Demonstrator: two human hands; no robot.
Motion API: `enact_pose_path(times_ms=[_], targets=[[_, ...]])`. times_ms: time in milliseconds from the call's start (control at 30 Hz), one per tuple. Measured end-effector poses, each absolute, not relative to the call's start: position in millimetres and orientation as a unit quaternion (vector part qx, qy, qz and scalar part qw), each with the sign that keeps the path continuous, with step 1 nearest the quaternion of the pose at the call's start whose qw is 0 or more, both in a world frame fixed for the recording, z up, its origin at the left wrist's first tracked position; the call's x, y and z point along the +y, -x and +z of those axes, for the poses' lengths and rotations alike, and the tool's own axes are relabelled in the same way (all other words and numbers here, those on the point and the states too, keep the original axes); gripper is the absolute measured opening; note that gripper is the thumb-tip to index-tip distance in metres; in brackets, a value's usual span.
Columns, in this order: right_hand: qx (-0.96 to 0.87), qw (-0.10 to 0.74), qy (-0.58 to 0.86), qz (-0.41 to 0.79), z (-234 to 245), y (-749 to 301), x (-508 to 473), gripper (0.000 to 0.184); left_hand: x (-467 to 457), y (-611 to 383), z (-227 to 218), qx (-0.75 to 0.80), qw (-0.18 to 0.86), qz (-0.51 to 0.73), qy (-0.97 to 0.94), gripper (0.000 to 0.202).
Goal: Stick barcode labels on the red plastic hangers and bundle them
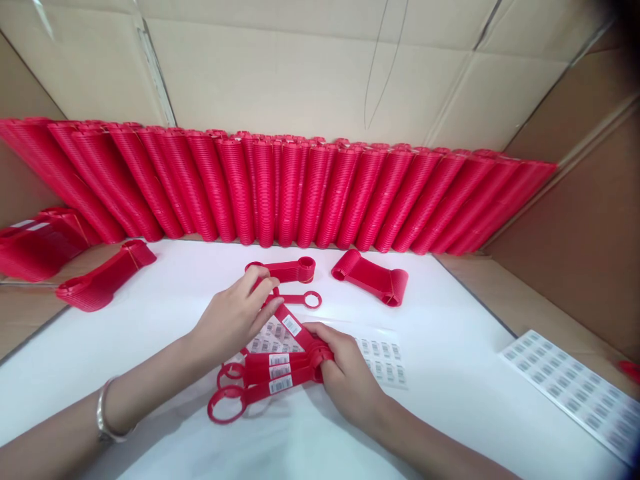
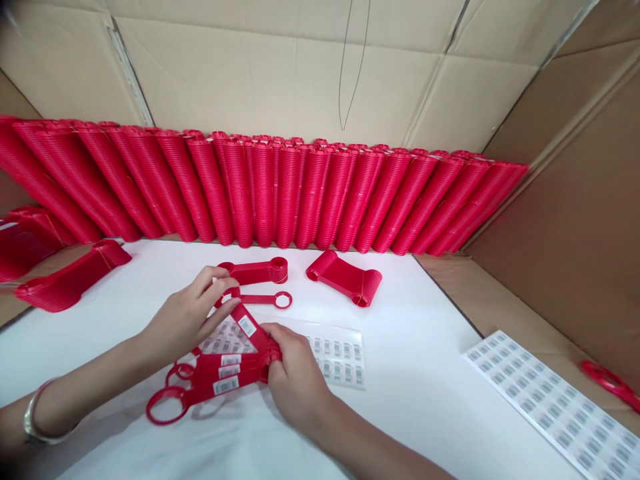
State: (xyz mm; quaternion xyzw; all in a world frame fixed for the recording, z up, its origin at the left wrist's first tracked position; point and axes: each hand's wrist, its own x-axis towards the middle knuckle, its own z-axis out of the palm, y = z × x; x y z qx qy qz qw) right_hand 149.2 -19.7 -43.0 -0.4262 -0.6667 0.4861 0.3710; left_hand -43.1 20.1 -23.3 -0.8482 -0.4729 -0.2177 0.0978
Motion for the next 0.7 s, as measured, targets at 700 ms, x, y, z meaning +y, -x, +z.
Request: enact_pose_path(times_ms=[700], targets=[[-0.607, 0.397, 0.465, 0.508, -55.1, -150.2, -7.9, 0.050, 28.0, 60.9, -18.7, -0.468, -0.112, -0.161, 0.862, 0.012]])
